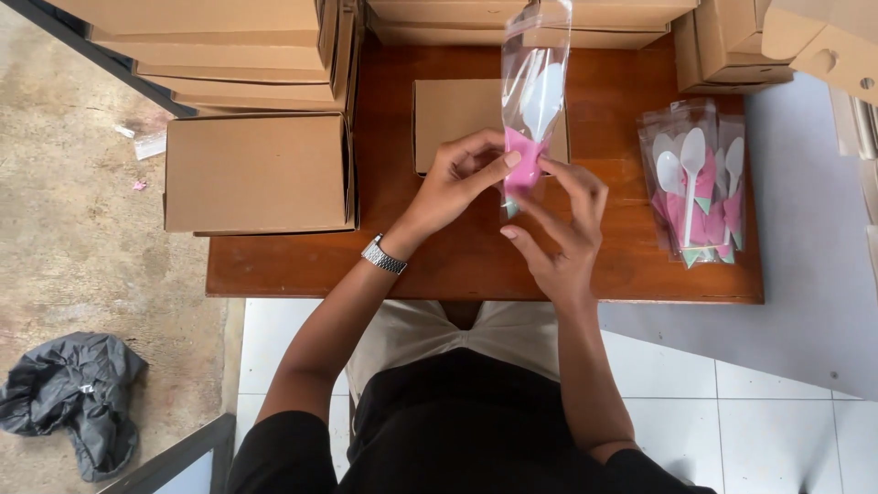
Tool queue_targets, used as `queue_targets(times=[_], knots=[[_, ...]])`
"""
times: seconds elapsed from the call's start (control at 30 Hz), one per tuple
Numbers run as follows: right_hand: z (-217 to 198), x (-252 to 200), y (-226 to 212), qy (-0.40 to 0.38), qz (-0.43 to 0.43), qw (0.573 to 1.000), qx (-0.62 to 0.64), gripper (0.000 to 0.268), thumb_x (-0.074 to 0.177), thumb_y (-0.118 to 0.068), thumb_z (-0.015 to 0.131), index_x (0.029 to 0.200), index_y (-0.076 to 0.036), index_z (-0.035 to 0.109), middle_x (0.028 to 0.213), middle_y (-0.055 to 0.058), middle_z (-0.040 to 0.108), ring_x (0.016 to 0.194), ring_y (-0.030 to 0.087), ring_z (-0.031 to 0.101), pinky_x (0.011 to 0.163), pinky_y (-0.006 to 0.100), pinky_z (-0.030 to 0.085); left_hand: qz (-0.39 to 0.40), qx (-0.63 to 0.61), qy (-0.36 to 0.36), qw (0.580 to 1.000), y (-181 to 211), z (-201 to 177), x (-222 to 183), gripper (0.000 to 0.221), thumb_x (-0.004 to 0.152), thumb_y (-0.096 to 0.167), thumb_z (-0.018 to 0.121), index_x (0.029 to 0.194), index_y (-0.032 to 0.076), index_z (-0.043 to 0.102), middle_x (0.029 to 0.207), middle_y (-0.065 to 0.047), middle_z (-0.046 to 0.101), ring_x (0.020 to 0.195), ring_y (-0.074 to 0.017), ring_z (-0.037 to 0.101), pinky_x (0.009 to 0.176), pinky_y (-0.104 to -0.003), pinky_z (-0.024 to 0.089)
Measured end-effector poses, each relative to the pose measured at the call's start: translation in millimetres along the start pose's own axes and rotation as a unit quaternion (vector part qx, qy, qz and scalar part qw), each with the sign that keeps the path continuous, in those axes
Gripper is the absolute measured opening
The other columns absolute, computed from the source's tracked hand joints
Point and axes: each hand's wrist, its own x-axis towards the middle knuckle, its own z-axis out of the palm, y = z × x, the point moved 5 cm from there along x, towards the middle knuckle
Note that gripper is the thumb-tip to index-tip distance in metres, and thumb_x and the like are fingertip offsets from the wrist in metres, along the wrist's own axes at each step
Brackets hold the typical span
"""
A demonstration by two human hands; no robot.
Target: The person is packing plastic-wrapped cutlery into cardboard food boxes and closing the lids.
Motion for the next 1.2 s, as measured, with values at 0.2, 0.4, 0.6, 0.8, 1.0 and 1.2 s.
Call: queue_targets(times=[0.2,0.4,0.6,0.8,1.0,1.2], knots=[[-6,-7,5,0.051,0.094,0.99,0.086,0.022,0.101,-0.001,0.069,0.123,0.001,0.071,0.133,0.016,0.057,0.12,0.03,0.058,0.103,0.049,0.052,0.018,0.025,-0.001,1.0,-14,-11,2,0.011,0.103,0.01,0.064,0.11,0.006,0.072,0.094,-0.004,0.072,0.087,-0.0085,0.067,0.069,-0.031,0.063],[-6,-18,26,0.075,0.201,0.967,0.139,0.017,0.1,0.002,0.071,0.115,0.01,0.069,0.102,0.016,0.066,0.094,0.026,0.068,0.08,0.039,0.061,0.044,0.011,-0.037,0.998,5,0,0,0.011,0.105,0.006,0.059,0.106,0.003,0.069,0.097,-0.007,0.068,0.099,-0.0123,0.063,0.083,-0.038,0.06],[0,-12,-2,0.062,-0.047,0.997,-0.001,0.018,0.087,0.01,0.079,0.1,-0.003,0.082,0.102,0.008,0.066,0.094,0.023,0.058,0.076,0.035,0.056,0.075,-0.028,-0.085,0.993,24,11,-1,0.01,0.103,0.002,0.051,0.099,0.003,0.06,0.106,-0.011,0.062,0.114,-0.0222,0.054,0.105,-0.047,0.046],[-3,-13,8,0.042,0.073,0.993,0.082,0.043,0.095,-0.011,0.08,0.128,0.006,0.061,0.121,0.019,0.058,0.117,0.036,0.059,0.091,0.046,0.054,0.058,0.037,-0.057,0.996,23,8,-2,0.008,0.103,0.001,0.058,0.104,0.001,0.067,0.099,-0.01,0.067,0.102,-0.0163,0.059,0.097,-0.04,0.05],[-36,-17,29,0.116,0.181,0.965,0.149,0.049,0.103,0.011,0.062,0.148,0.003,0.044,0.107,0.016,0.064,0.103,0.028,0.067,0.09,0.042,0.058,0.047,0.139,-0.073,0.986,19,14,-1,0.014,0.096,0.007,0.075,0.109,0.004,0.071,0.093,-0.007,0.069,0.091,-0.0173,0.066,0.091,-0.039,0.056],[-128,-15,82,0.088,0.139,0.985,-0.054,0.033,0.105,0.021,0.051,0.135,0.01,0.057,0.118,0.028,0.062,0.112,0.037,0.064,0.088,0.051,0.054,0.141,0.33,0.049,0.932,30,2,-1,0.009,0.102,0.009,0.067,0.109,0.009,0.072,0.089,-0.005,0.067,0.088,-0.0218,0.067,0.084,-0.036,0.056]])
